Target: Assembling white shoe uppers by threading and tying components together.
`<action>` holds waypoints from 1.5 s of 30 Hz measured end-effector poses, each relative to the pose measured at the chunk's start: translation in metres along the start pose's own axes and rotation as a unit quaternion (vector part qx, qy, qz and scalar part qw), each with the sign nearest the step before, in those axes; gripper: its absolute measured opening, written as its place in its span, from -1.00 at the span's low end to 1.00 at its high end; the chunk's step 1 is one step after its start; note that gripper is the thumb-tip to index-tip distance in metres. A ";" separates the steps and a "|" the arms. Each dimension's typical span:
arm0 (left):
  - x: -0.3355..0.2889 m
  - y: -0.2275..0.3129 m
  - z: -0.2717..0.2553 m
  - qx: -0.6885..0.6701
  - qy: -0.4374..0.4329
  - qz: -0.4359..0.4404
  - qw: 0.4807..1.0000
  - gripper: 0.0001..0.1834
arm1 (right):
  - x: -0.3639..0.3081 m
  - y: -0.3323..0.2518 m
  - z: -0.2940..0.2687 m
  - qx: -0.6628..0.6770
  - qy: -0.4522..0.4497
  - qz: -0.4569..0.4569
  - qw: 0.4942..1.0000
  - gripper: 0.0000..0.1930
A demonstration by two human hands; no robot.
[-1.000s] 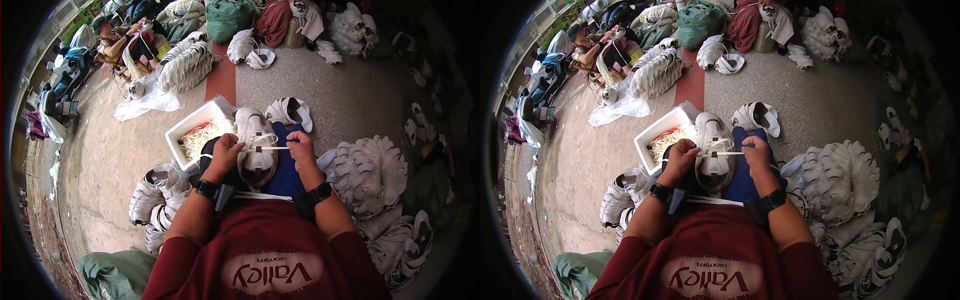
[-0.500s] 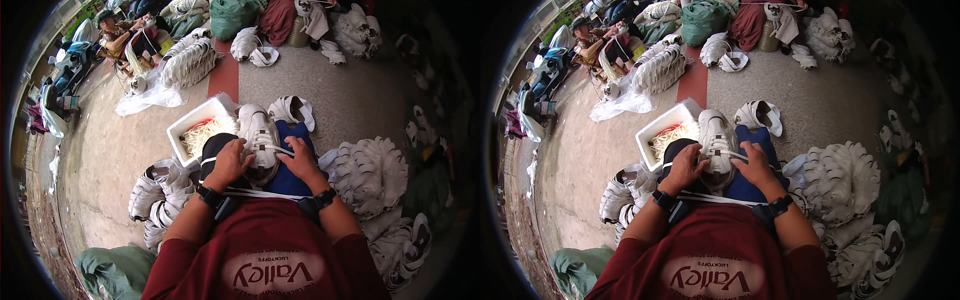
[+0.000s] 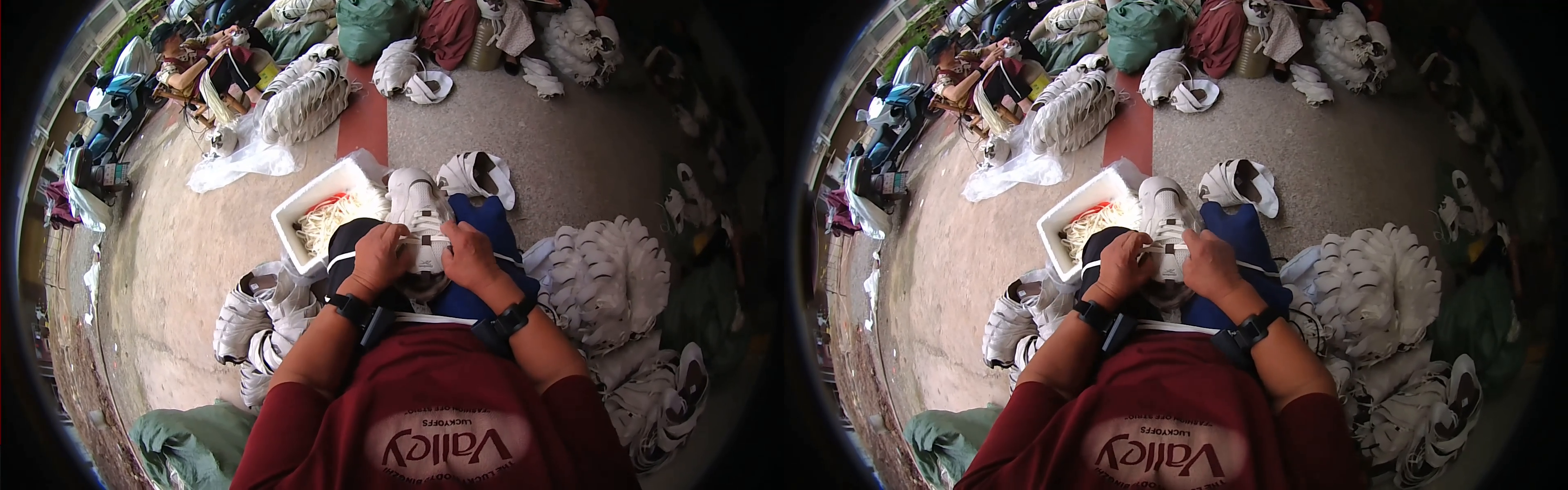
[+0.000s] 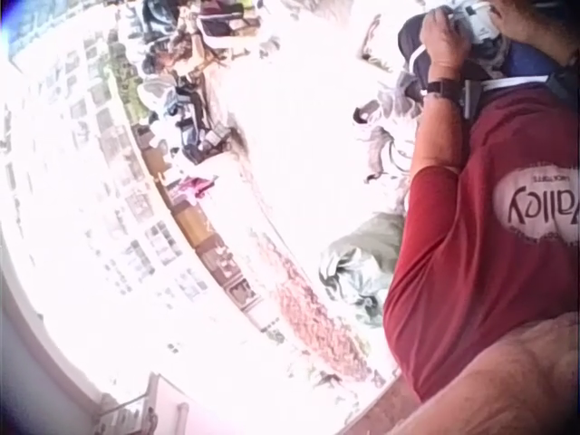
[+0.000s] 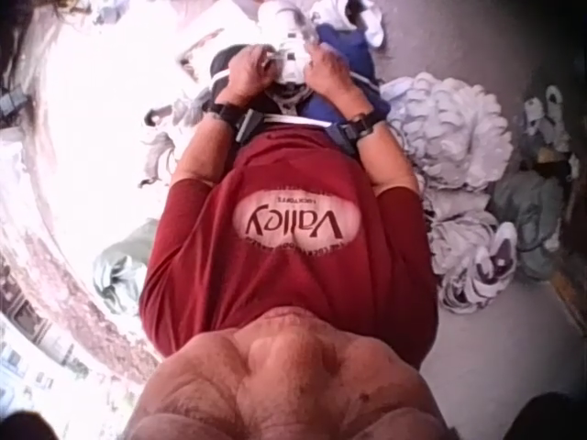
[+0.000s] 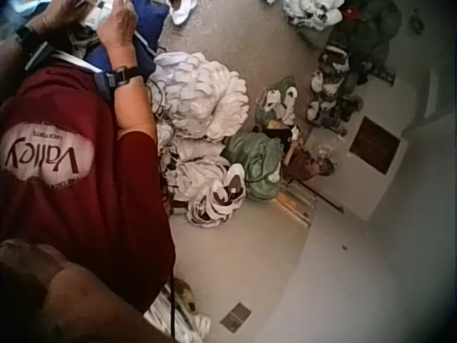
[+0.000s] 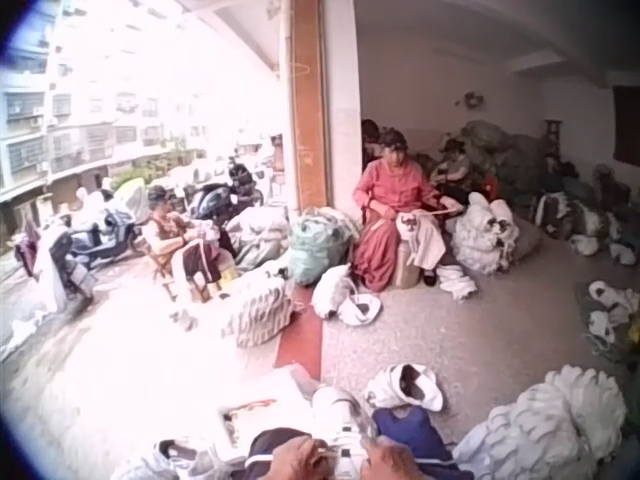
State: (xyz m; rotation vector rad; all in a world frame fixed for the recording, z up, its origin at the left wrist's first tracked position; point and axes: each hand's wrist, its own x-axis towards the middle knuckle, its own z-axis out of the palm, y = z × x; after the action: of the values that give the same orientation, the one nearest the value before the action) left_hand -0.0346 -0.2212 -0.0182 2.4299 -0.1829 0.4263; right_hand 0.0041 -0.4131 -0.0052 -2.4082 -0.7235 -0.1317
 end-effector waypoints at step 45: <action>0.012 0.009 -0.012 0.014 -0.146 -0.139 0.979 -0.69 | 0.033 0.035 0.014 0.355 -0.042 0.278 0.892 -0.91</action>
State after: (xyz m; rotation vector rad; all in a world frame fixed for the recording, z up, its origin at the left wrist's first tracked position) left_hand -0.0287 -0.2209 -0.0002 2.4887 0.0392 -0.0546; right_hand 0.0499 -0.4128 -0.0262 -1.8116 -0.0503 0.4081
